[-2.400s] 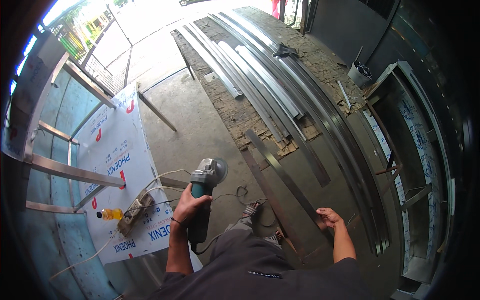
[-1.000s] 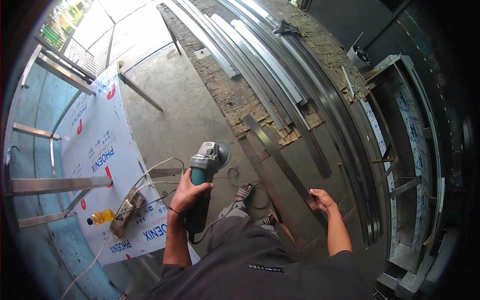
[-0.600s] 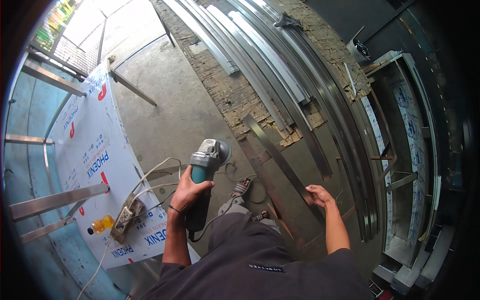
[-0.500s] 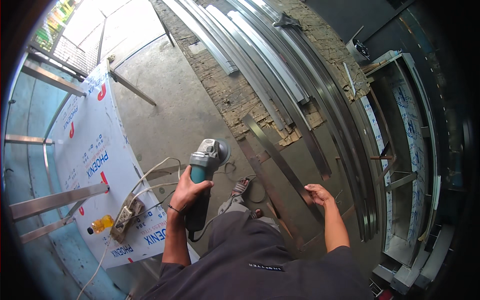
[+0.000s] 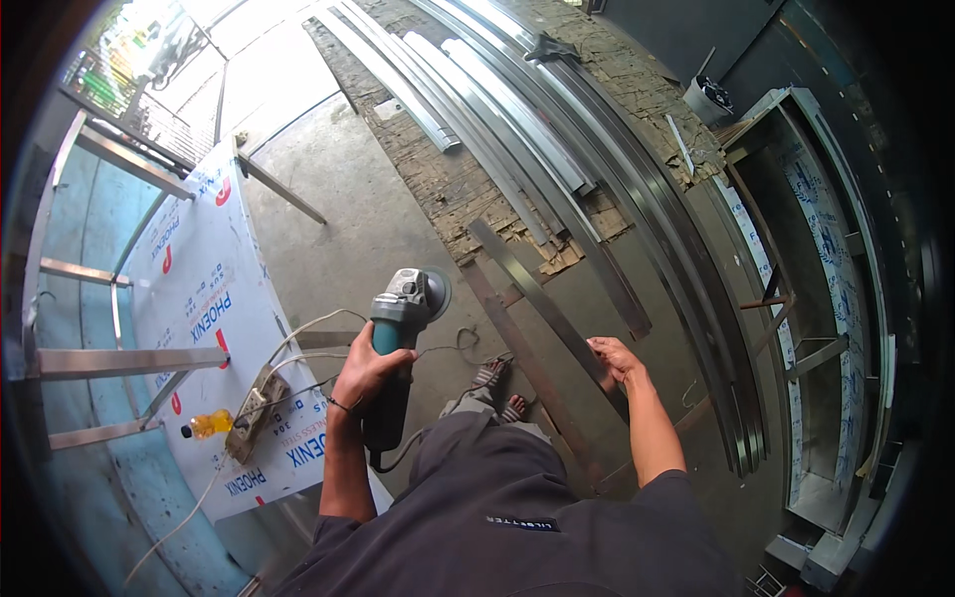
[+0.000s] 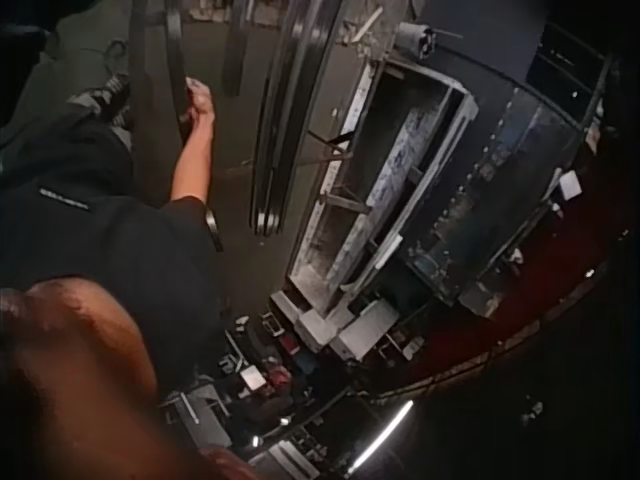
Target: The person holds an angle grinder in one hand while touching, lifting, and turning metal strips by hand on a worktable.
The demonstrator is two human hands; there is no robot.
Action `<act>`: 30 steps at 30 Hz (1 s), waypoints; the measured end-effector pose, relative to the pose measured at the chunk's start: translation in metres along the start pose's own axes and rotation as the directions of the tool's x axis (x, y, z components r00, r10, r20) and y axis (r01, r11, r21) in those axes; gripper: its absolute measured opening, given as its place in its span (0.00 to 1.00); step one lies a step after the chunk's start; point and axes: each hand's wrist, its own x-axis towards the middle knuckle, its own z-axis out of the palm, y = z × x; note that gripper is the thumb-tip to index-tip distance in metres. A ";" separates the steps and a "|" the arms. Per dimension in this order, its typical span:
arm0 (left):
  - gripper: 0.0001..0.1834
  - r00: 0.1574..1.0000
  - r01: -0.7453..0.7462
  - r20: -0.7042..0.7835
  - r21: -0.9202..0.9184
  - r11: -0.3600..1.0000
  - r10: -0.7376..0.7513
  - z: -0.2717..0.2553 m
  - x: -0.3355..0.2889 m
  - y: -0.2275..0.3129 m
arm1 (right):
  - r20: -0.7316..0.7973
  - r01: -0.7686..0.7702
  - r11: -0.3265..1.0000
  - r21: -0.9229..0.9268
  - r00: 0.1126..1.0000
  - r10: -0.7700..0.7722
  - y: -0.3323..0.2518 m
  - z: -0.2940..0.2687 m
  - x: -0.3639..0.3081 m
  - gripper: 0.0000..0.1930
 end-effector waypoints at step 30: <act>0.29 0.986 -0.143 -0.073 0.073 0.987 0.148 0.057 -0.109 -0.014 | 0.025 0.098 0.992 -0.081 0.995 -0.097 0.024 -0.017 -0.021 0.10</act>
